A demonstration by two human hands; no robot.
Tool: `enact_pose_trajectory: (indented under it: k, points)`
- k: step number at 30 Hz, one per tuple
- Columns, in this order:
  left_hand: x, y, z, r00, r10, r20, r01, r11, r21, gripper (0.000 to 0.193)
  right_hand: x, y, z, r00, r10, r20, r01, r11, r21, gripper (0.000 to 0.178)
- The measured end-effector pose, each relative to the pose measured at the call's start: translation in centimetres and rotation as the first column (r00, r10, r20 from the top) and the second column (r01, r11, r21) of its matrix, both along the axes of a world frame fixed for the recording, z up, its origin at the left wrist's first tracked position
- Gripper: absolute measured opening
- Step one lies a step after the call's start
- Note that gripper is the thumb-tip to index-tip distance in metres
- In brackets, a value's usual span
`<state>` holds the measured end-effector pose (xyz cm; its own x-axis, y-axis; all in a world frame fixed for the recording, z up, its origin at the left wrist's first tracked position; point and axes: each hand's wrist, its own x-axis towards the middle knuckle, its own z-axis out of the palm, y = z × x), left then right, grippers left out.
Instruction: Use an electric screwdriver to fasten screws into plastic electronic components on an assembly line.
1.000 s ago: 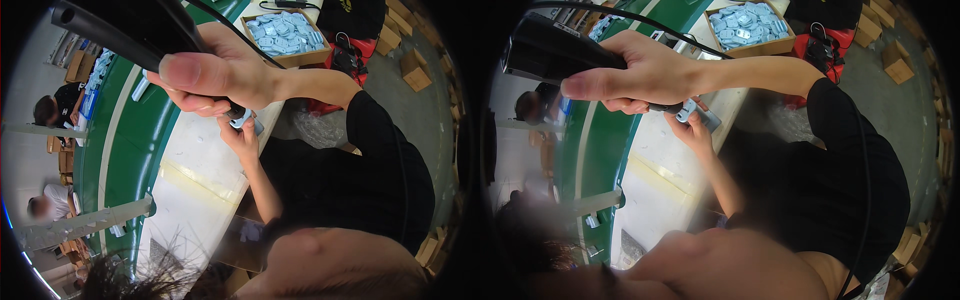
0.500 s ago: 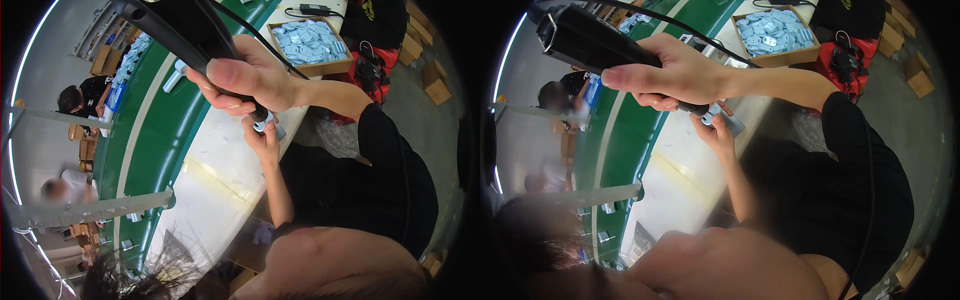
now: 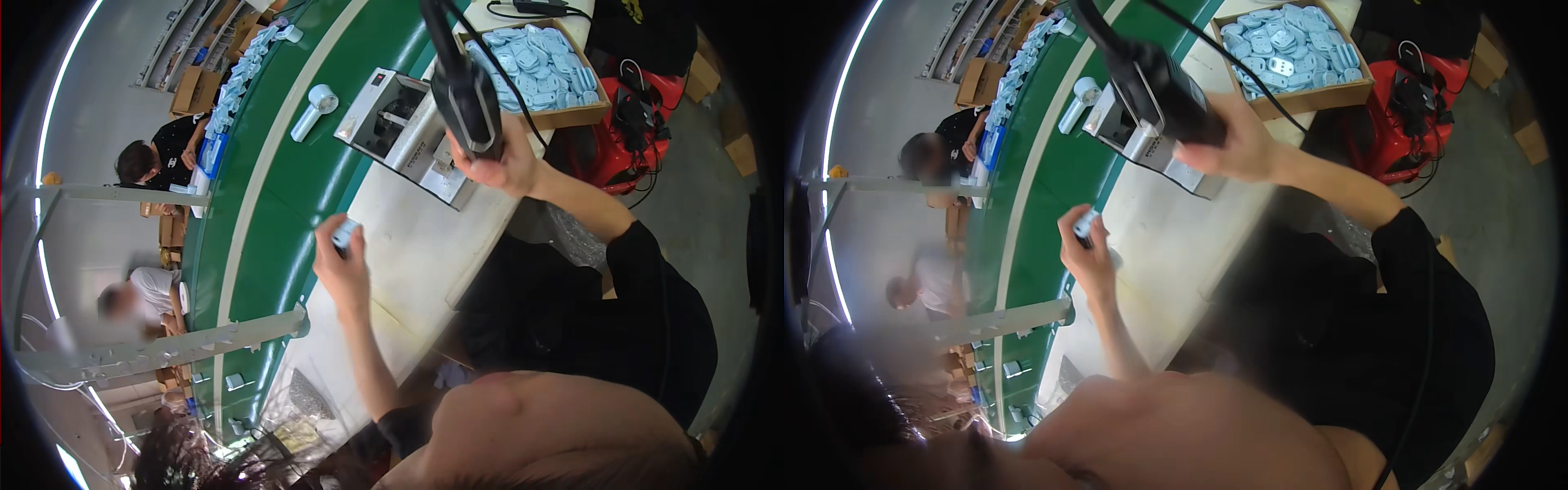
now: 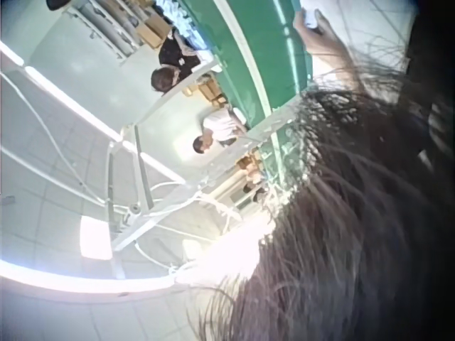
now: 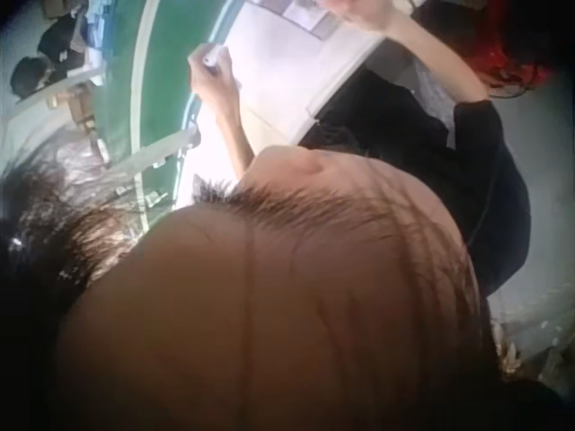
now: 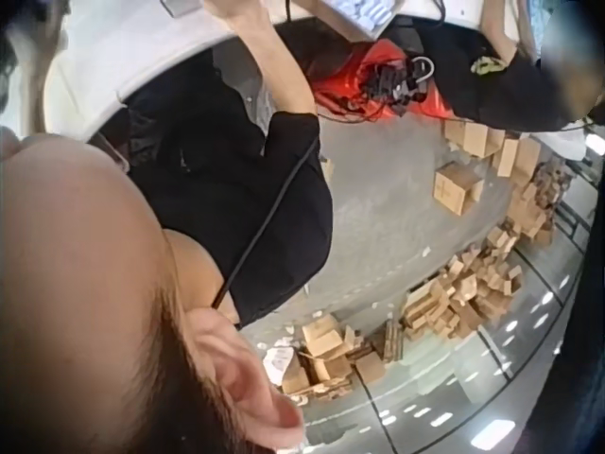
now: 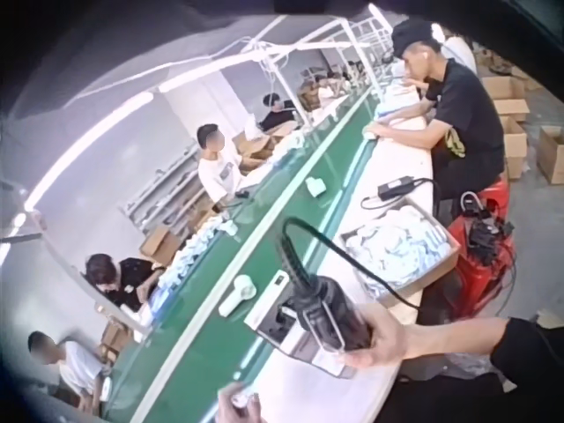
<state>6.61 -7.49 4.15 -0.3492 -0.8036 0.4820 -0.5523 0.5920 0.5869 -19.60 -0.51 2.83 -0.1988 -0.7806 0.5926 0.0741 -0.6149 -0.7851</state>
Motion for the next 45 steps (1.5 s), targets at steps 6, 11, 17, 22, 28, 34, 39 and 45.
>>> enact_pose_trajectory:
  k: [6,11,17,22,28,34,39,45]
  points:
    - [0.1,-13.6,-0.5,0.885,0.067,0.461,-0.035,0.996,-0.077,0.028,0.2,-0.5,-2.0,0.992,-0.118,0.049,0.116,0.992,0.051,0.044]
    - [-5.7,-23.7,-1.0,0.827,0.107,0.552,0.039,0.968,-0.247,0.035,-0.3,-0.2,-2.7,0.971,-0.231,0.059,0.226,0.971,0.079,0.045]
    - [-9.6,-32.9,-6.6,0.645,0.222,0.731,-0.096,0.973,-0.212,0.064,0.1,-0.9,-3.0,0.933,-0.331,-0.142,0.340,0.940,0.038,0.059]
    - [-6.9,-35.4,-9.2,0.574,0.301,0.761,-0.191,0.953,-0.234,0.055,0.8,-1.0,-2.1,0.936,-0.268,-0.229,0.283,0.958,0.036,0.053]
    - [-7.2,-26.0,0.4,0.837,0.141,0.529,0.016,0.959,-0.282,0.049,-0.1,-0.7,-2.4,0.946,-0.285,-0.156,0.294,0.955,0.036,0.052]
    - [-1.4,-17.5,5.3,0.903,-0.084,-0.421,0.106,0.994,0.031,0.045,0.0,0.1,-1.1,0.964,-0.225,-0.142,0.237,0.969,0.074,0.055]
    - [0.4,-7.9,7.2,0.506,-0.055,-0.861,0.354,0.923,0.150,0.033,-0.7,-0.5,-1.3,0.946,-0.266,-0.187,0.273,0.962,0.015,0.053]
    - [-5.1,5.1,3.3,0.667,-0.277,-0.692,0.272,0.955,-0.119,0.048,-9.2,3.3,1.7,0.587,-0.559,-0.585,0.704,0.709,0.029,0.043]
